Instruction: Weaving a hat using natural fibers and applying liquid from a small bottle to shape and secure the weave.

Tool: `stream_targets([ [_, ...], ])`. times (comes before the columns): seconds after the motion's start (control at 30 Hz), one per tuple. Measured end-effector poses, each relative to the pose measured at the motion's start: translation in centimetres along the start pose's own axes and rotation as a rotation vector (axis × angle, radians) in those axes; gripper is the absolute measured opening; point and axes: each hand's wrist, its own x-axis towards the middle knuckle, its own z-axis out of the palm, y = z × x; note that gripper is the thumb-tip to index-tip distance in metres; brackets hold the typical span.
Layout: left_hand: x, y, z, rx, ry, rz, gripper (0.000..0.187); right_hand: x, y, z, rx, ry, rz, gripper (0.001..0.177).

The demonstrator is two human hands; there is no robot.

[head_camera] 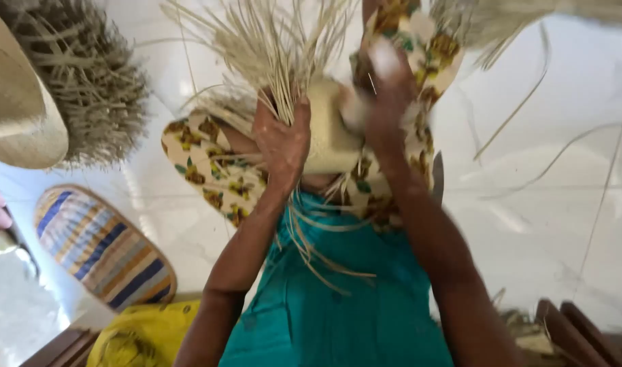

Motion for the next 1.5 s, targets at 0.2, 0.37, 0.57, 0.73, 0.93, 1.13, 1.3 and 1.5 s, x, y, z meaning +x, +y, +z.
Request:
stream_targets([
  [0.2, 0.4, 1.2, -0.5, -0.025, 0.022, -0.06, 0.027, 8.3, 0.7, 5.7, 0.308, 0.062, 0.796, 0.074],
  [0.37, 0.4, -0.2, 0.2, 0.061, -0.021, -0.1, 0.038, 3.2, -6.5, -0.2, 0.385, -0.002, 0.364, 0.035],
  [0.57, -0.6, -0.8, 0.4, 0.164, -0.009, -0.102, 0.049, 5.1, 4.4, 4.7, 0.34, -0.245, 0.122, 0.064],
  [0.73, -1.0, -2.4, 1.2, 0.166, -0.027, -0.123, 0.057, 5.7, -6.7, 2.3, 0.477, -0.086, 0.722, 0.043],
  [0.93, -1.3, -4.1, 1.9, 0.067, 0.02, -0.099, 0.05, 2.3, -7.4, 0.5, 0.626, -0.099, 0.098, 0.056],
  [1.13, -0.9, -3.7, 1.8, 0.081, -0.001, -0.007, 0.049, 7.4, -5.5, 6.1, 0.404, 0.251, 0.607, 0.04],
  [1.3, -1.4, -3.7, 2.2, 0.054, 0.022, -0.059, 0.053, -4.2, -5.4, -1.9, 0.103, 0.16, -0.078, 0.041],
  [1.5, -1.1, -3.8, 2.4, 0.012, 0.017, 0.0, 0.048, 5.7, -2.0, 5.8, 0.443, 0.405, 0.627, 0.049],
])
